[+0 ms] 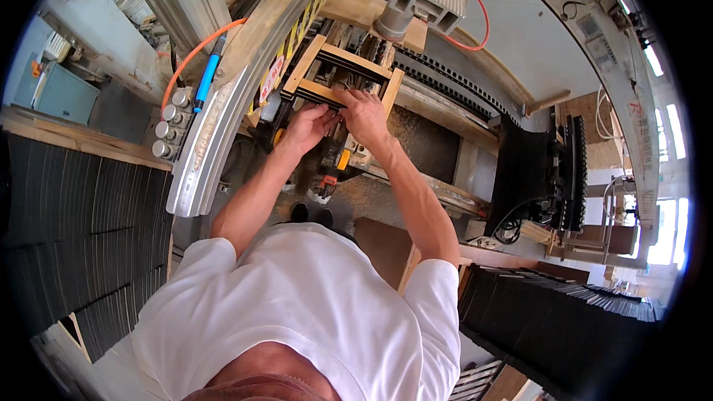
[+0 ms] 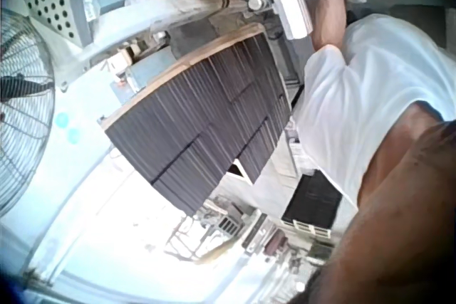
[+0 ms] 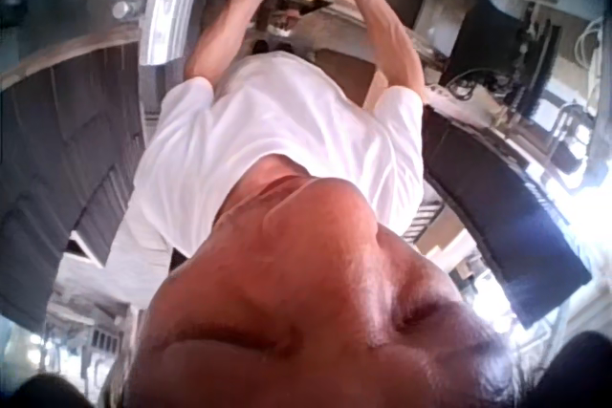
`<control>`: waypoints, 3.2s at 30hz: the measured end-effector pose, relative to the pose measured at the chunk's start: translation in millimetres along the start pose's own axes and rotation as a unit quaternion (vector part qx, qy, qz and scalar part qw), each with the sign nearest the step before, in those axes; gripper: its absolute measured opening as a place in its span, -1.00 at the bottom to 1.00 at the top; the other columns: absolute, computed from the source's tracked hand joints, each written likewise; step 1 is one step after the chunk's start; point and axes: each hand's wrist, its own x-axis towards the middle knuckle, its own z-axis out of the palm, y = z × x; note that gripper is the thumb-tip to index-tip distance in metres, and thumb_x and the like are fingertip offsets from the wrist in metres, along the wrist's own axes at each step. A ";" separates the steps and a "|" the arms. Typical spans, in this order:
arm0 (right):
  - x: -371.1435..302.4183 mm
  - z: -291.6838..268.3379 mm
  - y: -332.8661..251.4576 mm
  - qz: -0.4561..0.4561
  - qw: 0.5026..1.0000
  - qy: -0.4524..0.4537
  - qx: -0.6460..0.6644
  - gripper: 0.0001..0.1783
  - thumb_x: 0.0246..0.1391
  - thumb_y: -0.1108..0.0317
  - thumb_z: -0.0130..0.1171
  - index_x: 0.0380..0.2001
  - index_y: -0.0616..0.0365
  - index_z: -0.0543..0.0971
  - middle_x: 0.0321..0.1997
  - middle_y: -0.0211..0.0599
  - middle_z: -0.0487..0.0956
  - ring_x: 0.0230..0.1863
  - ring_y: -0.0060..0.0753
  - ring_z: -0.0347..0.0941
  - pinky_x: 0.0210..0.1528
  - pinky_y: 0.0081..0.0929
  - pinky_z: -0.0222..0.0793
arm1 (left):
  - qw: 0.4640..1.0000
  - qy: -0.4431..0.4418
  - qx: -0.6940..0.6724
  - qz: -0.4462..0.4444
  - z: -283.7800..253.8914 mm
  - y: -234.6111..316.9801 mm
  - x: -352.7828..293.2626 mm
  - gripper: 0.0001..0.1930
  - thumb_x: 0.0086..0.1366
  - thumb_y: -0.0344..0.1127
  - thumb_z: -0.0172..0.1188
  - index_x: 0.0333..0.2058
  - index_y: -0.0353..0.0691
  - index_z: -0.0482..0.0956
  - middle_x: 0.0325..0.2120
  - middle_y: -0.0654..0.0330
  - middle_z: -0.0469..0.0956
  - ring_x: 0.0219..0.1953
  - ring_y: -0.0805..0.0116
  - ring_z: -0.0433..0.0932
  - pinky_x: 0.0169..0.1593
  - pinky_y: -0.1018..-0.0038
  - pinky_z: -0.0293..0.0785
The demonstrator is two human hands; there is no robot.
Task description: The person repeatedly picks up small wooden frames from a machine, places them on a stack, and then retrieves them to repeat the process. The task involves continuous handling of the frames without visible assembly or finishing.
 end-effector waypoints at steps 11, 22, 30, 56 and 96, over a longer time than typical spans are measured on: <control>74.4 19.6 79.6 0.060 0.998 -0.011 0.029 -0.54 -0.10 0.48 0.22 -0.02 0.07 0.55 -0.10 -0.02 0.61 -0.05 0.05 0.52 0.01 -0.13 0.42 | 0.992 0.118 0.027 0.021 9.2 -14.0 -130.4 -0.60 0.36 -0.48 0.02 0.17 -0.23 0.31 0.11 0.09 0.42 0.22 0.14 0.37 0.28 0.16 0.32; 94.0 44.8 89.7 0.089 0.986 -0.012 0.139 -0.52 -0.12 0.45 0.29 -0.02 0.16 0.55 -0.19 0.05 0.63 -0.09 0.07 0.54 -0.03 -0.17 0.44 | 0.981 0.182 0.053 0.048 17.6 -43.7 -269.1 -0.61 0.33 -0.42 0.11 0.13 -0.20 0.38 0.04 0.14 0.48 0.17 0.09 0.43 0.22 0.20 0.41; 93.2 49.5 100.3 -0.076 0.997 0.000 -0.022 -0.56 -0.05 0.37 0.26 -0.04 0.14 0.47 -0.20 -0.11 0.62 -0.13 -0.04 0.53 -0.08 -0.16 0.34 | 0.968 0.238 0.062 0.050 14.5 -48.2 -286.5 -0.64 0.33 -0.46 0.10 0.09 -0.25 0.38 0.01 0.12 0.49 0.15 0.14 0.44 0.25 0.21 0.37; 89.2 42.5 98.7 -0.075 0.984 -0.008 -0.158 -0.48 0.07 0.11 0.25 0.09 -0.01 0.45 -0.20 -0.14 0.66 -0.16 0.00 0.56 -0.12 -0.08 0.38 | 0.840 0.379 0.255 0.294 64.8 14.7 -439.5 -0.60 0.35 -0.38 0.08 0.15 -0.18 0.35 0.06 0.13 0.51 0.08 0.25 0.51 0.17 0.25 0.43; -340.6 -20.6 -127.3 0.385 0.917 0.002 -0.103 -0.53 0.05 0.26 0.17 0.05 0.09 0.46 0.09 -0.06 0.51 0.10 0.03 0.44 0.11 -0.13 0.34 | 0.368 0.432 0.514 0.643 15.2 218.4 -751.4 -0.74 0.42 -0.36 -0.08 -0.21 -0.42 0.55 -0.28 0.01 0.58 -0.36 0.31 0.55 -0.25 0.44 0.53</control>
